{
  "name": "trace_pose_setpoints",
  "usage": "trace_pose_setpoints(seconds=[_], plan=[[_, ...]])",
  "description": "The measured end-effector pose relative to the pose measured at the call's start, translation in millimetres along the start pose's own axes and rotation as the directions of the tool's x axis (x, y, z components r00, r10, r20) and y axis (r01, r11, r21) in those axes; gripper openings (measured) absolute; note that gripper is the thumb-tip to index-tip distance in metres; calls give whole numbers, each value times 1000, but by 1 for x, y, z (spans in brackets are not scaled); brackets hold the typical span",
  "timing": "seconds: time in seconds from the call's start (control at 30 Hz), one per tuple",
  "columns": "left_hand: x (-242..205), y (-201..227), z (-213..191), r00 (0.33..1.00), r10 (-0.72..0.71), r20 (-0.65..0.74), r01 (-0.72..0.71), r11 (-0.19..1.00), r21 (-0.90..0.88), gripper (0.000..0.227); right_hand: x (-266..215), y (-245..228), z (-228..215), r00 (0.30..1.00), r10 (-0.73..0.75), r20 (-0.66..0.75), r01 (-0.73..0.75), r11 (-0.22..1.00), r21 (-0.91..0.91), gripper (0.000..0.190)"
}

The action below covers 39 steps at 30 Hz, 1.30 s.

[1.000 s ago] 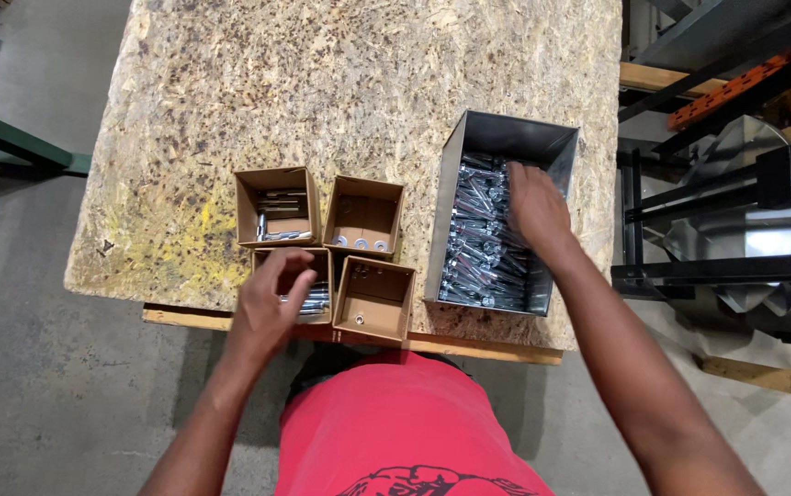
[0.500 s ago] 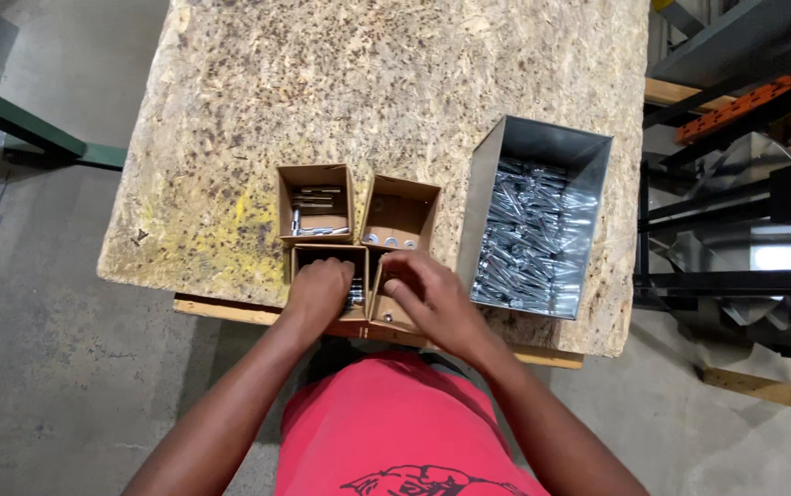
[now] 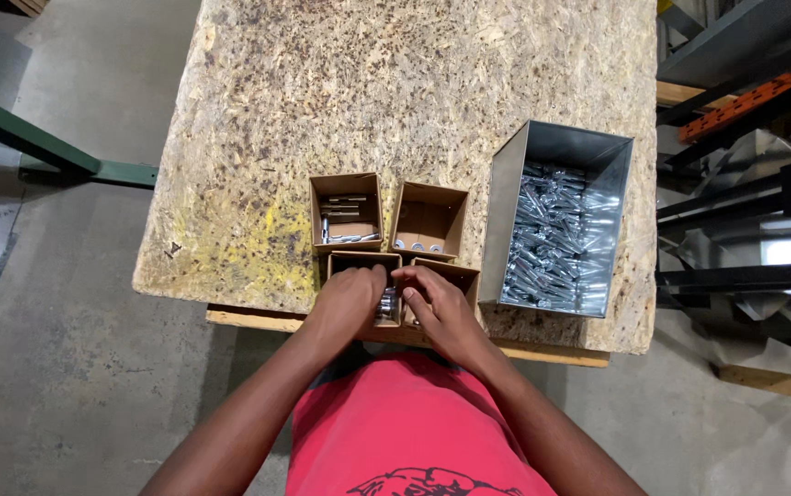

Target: The person repeatedly picks bolts and washers from small cardboard boxes on a workbench, threads the washers onto the bolts by hand, and places the assembled fasteners into a metal bin. The process continues throughout the clip with multiple fasteners being prepared.

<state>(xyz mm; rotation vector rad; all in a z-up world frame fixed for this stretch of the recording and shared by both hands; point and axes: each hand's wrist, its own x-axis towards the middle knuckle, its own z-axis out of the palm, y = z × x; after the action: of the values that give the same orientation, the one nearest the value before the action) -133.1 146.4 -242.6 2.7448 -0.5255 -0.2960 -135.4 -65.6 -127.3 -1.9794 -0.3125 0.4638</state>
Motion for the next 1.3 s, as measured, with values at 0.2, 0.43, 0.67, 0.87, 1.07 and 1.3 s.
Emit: trace_pose_setpoints(seconds=[0.2, 0.43, 0.67, 0.87, 1.07, 1.3], plan=[[-26, 18, -114, 991, -13, 135, 51, 957, -285, 18, -4, -10, 10, 999, 38, 9, -38, 997, 66, 35], [19, -22, -147, 988, 130, -82, -154, 836, -527, 28, -12, 26, 25, 972, 161, -173, -37, 827, 562, 21], [108, -129, 32, 957, 210, -199, -117, 910, 399, 8, -40, 38, 31, 920, 280, -273, -55, 784, 619, 31], [130, -110, 0, 991, 127, 30, -130, 923, 363, 33, -61, 61, 49, 910, 304, -281, -36, 734, 678, 33], [138, -122, 11, 980, 198, -17, -177, 909, 379, 24, -70, 70, 60, 888, 324, -326, 15, 688, 725, 34], [138, -119, 9, 969, 241, -61, -193, 885, 423, 19, -63, 77, 67, 873, 335, -356, 66, 642, 764, 35]])
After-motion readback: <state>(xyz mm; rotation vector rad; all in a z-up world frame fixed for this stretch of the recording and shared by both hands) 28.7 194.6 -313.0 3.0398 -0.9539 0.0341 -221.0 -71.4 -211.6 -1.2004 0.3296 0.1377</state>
